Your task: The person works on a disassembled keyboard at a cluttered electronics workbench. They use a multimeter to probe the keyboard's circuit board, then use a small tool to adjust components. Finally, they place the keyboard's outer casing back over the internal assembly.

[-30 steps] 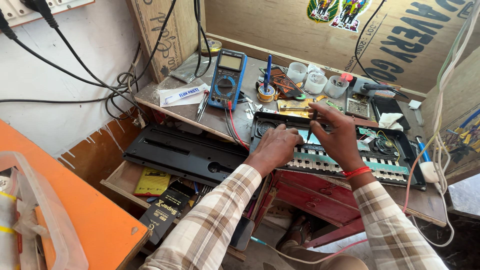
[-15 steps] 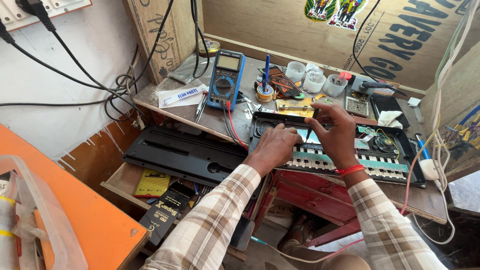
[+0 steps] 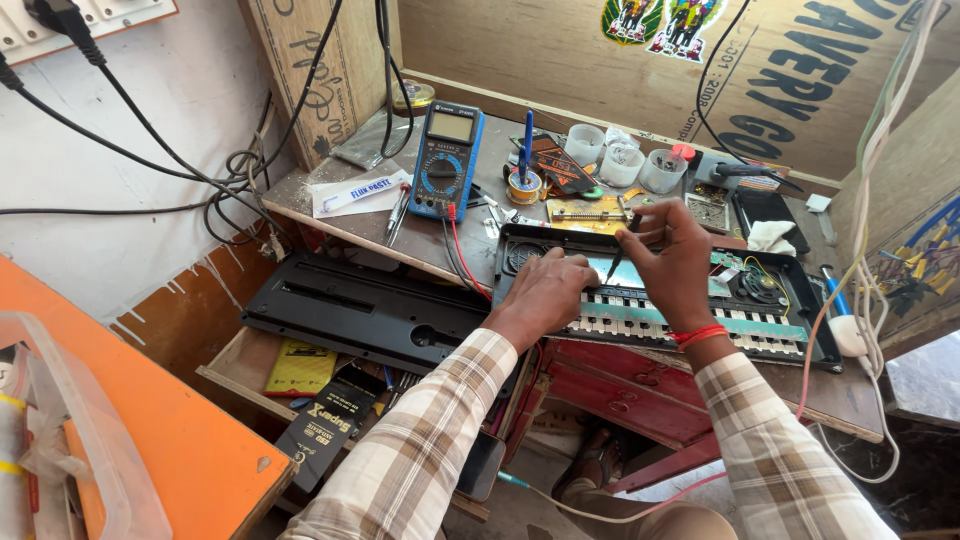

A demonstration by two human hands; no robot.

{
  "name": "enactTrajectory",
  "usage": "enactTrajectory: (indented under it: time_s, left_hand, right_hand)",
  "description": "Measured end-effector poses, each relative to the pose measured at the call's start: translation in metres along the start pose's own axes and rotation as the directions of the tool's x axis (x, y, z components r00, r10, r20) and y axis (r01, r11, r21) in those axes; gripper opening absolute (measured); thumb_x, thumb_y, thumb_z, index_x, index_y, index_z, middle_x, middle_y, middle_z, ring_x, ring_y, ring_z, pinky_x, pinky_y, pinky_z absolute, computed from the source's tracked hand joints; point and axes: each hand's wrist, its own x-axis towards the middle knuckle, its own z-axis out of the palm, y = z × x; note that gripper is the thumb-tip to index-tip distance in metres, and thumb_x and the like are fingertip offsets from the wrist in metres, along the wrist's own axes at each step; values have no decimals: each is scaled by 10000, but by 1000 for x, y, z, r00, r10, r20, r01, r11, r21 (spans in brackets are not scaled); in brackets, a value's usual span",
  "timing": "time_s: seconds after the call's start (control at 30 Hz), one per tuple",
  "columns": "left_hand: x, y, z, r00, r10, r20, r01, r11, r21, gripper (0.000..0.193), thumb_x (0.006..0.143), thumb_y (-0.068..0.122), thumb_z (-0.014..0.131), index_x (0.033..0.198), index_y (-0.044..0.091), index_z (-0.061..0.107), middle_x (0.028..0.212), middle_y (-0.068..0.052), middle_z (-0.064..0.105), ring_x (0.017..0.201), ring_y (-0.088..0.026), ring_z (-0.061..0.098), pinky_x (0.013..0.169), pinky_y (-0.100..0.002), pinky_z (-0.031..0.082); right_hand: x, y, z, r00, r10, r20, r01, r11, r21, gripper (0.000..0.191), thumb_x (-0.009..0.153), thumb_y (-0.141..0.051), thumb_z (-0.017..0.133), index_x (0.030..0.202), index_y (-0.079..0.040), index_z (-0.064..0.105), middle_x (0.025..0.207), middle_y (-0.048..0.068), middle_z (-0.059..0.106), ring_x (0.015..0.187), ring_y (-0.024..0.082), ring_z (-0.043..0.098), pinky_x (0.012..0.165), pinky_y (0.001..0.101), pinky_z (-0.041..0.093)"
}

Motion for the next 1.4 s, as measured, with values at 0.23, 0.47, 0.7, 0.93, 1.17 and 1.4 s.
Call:
enactTrajectory:
  time_s: [0.23, 0.47, 0.7, 0.93, 1.17, 1.4]
  left_hand:
    - [-1, 3, -2, 1000, 2, 4, -2, 1000, 9, 386, 811, 1, 679, 1118, 215, 775, 1106, 39, 694, 1061, -239, 595, 929, -435, 443]
    - [1, 3, 0, 1000, -2, 11, 1, 1000, 10, 379, 814, 3, 694, 1114, 217, 780, 1108, 48, 695, 1067, -238, 589, 928, -428, 442]
    - [2, 4, 0, 1000, -10, 24, 10, 1000, 6, 405, 793, -15, 691, 1116, 214, 776, 1102, 41, 691, 1074, -243, 587, 940, -436, 432]
    - [-2, 2, 2, 1000, -12, 7, 12, 1000, -10, 417, 807, -32, 659, 1119, 218, 778, 1119, 39, 696, 1087, -254, 595, 944, -441, 437]
    - [0, 3, 2, 1000, 10, -10, -10, 1000, -5, 394, 808, -23, 655, 1097, 213, 783, 1107, 32, 701, 1086, -262, 593, 927, -440, 438]
    - [0, 4, 2, 1000, 4, 5, -4, 1000, 5, 414, 793, -33, 650, 1103, 209, 779, 1113, 42, 699, 1079, -252, 596, 925, -430, 443]
  right_hand:
    - [-7, -12, -8, 982, -136, 128, 134, 991, 29, 302, 926, 54, 690, 1225, 7, 694, 1067, 96, 766, 1012, 143, 748, 889, 280, 599]
    - [-6, 0, -7, 994, -41, 106, 23, 985, 169, 288, 938, 47, 695, 1225, 27, 700, 1089, 81, 763, 1008, 120, 737, 912, 269, 601]
    - [-2, 7, -4, 999, -7, 40, 6, 1000, 24, 281, 885, -8, 804, 1154, 11, 725, 907, 60, 735, 826, 73, 682, 757, 232, 574]
    - [-4, 10, 1, 997, -67, -31, 68, 997, 21, 246, 907, -18, 817, 1068, 19, 635, 992, 61, 740, 893, 81, 724, 796, 243, 606]
    - [-7, 3, -5, 999, -33, 28, 32, 998, 48, 254, 879, 2, 810, 1104, -2, 690, 1020, 88, 754, 913, 124, 733, 797, 263, 604]
    - [-4, 5, -15, 988, -16, 155, -13, 982, 186, 298, 921, 1, 736, 1215, -2, 688, 1069, 84, 770, 993, 113, 744, 892, 253, 612]
